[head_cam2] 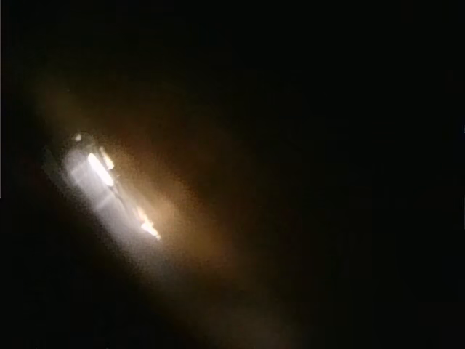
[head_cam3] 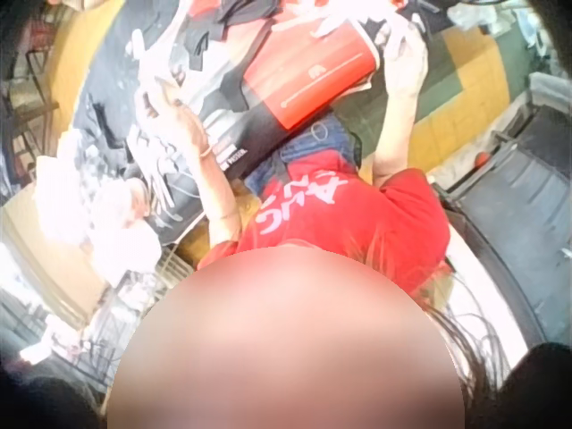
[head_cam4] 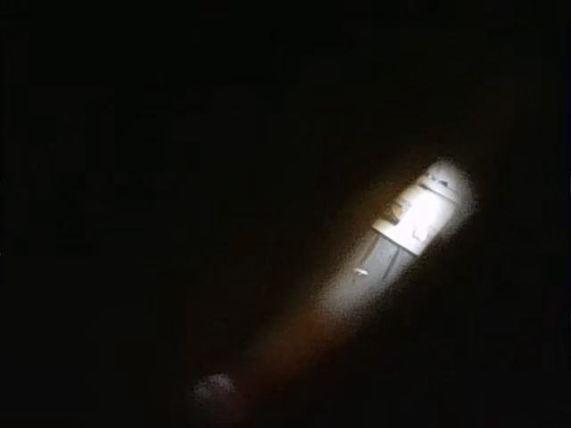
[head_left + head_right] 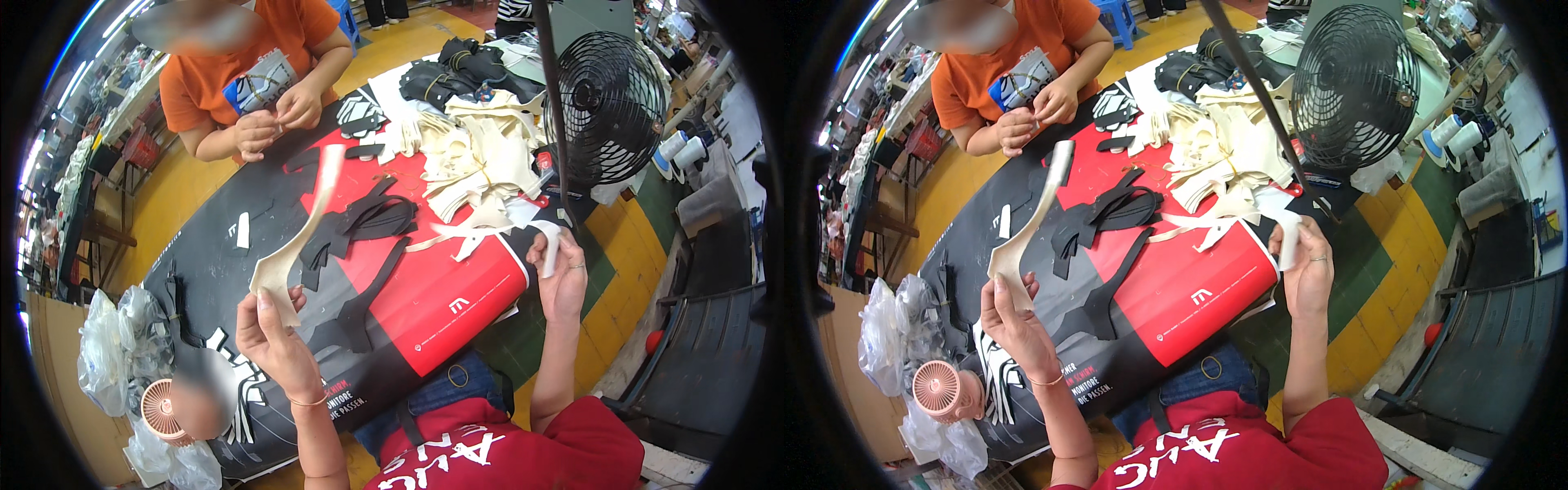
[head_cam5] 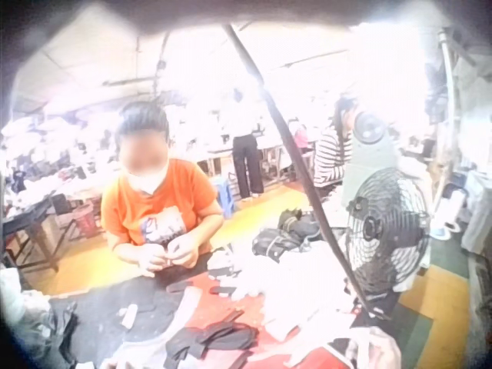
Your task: The person assembles gloves by hand at a workbench, repeatedly picking up black and white fabric pieces, aligning and folding them, and placing them into piles. The person handles multiple glove components one at a time and organizes them on the table.
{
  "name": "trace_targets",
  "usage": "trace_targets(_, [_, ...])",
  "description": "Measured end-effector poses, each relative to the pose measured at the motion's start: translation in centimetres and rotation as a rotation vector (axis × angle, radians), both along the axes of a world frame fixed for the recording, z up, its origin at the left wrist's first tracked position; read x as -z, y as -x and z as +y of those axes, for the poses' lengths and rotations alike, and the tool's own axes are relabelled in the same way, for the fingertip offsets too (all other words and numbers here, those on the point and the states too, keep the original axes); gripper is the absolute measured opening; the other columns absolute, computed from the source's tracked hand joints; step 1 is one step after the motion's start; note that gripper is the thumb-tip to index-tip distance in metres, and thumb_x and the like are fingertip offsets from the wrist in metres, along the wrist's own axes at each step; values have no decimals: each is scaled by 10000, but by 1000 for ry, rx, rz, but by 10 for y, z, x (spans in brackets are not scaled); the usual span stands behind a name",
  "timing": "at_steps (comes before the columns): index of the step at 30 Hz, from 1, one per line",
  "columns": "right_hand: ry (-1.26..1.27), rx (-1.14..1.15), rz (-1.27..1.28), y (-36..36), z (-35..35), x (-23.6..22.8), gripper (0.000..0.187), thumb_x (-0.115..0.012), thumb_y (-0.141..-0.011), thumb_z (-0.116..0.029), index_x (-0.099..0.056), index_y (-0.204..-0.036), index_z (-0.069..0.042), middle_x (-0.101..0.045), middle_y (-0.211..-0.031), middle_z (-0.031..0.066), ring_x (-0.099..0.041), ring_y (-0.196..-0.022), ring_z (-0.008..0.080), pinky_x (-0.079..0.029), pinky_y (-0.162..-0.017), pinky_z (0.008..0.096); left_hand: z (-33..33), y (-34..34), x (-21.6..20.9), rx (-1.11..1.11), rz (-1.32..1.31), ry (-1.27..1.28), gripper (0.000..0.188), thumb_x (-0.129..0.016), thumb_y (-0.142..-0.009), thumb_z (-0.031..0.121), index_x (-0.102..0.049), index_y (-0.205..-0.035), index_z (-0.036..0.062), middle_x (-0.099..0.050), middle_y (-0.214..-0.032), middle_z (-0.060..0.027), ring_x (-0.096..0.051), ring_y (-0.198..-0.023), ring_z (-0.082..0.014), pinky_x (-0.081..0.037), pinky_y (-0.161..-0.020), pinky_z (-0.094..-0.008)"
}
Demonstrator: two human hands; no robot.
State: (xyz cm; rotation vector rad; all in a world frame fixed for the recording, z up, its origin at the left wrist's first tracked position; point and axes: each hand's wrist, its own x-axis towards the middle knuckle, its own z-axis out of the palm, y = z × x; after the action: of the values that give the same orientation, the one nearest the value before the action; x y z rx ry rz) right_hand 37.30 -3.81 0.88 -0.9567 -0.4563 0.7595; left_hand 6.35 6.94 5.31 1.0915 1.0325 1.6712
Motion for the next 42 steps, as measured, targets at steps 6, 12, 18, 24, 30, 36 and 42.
trace_targets(6, [231, 388, -982, 26, -7, 10, 189, -556, -957, -196, -597, -897, -21, -614, -845, 109, -571, -722, 232, -453, -682, 332, -17, -53, 37, 110, 898, -677, 265, -744, -807, 23, -725, -1069, 56, -739, -1034, -107, -728, -848, -254, -580, -726, -327])
trace_targets(12, [226, -66, -1535, 70, 4, 24, 183, -700, -872, -257, -631, -801, -102, -629, -782, 38, -624, -710, 220, -447, -708, 368, -25, -63, 75, 633, 1326, -599, 325, -665, -838, 84, -672, -1159, 33, -624, -1319, -150, -636, -1173, -295, -524, -959, -401])
trace_targets(18, [416, 89, -1253, 43, 18, 25, 373, -727, -896, -373, -683, -1081, -52, -653, -928, 102, -655, -908, 317, -478, -851, 440, -15, -46, 61, 638, 1353, -460, 380, -663, -779, 33, -677, -1158, 55, -624, -1313, -134, -568, -1262, -322, -430, -1078, -456])
trace_targets(24, [861, 208, -1397, -4, 40, 22, 306, -768, -861, -248, -684, -1076, -48, -626, -1088, 103, -564, -1082, 293, -415, -917, 430, -14, -62, 53, 584, 1125, -351, 370, -672, -800, 35, -678, -1167, 78, -640, -1263, -122, -598, -1186, -315, -431, -1039, -490])
trace_targets(30, [468, 385, -1407, 2, 37, 12, 179, -803, -808, -167, -682, -893, -67, -668, -955, 56, -620, -927, 265, -436, -846, 401, -21, -86, 50, 571, 1240, -498, 289, -730, -855, 115, -707, -1143, 97, -637, -1273, -133, -603, -1183, -331, -432, -1049, -441])
trace_targets(36, [-136, 328, -1617, 51, 10, -6, 246, -829, -752, -103, -728, -975, -117, -675, -941, 23, -648, -825, 210, -479, -731, 363, -44, -86, 34, 671, 345, 20, 194, -746, -879, 8, -745, -1073, 2, -715, -1085, -103, -676, -1017, -165, -513, -913, -306])
trace_targets(42, [-178, 153, -1529, 86, 16, 2, 306, -839, -711, -86, -739, -1000, -100, -679, -997, 45, -648, -817, 222, -501, -718, 379, -56, -67, 39, 552, -43, 327, 126, -707, -937, 2, -724, -1048, -56, -704, -989, -41, -625, -869, -74, -501, -777, -233])
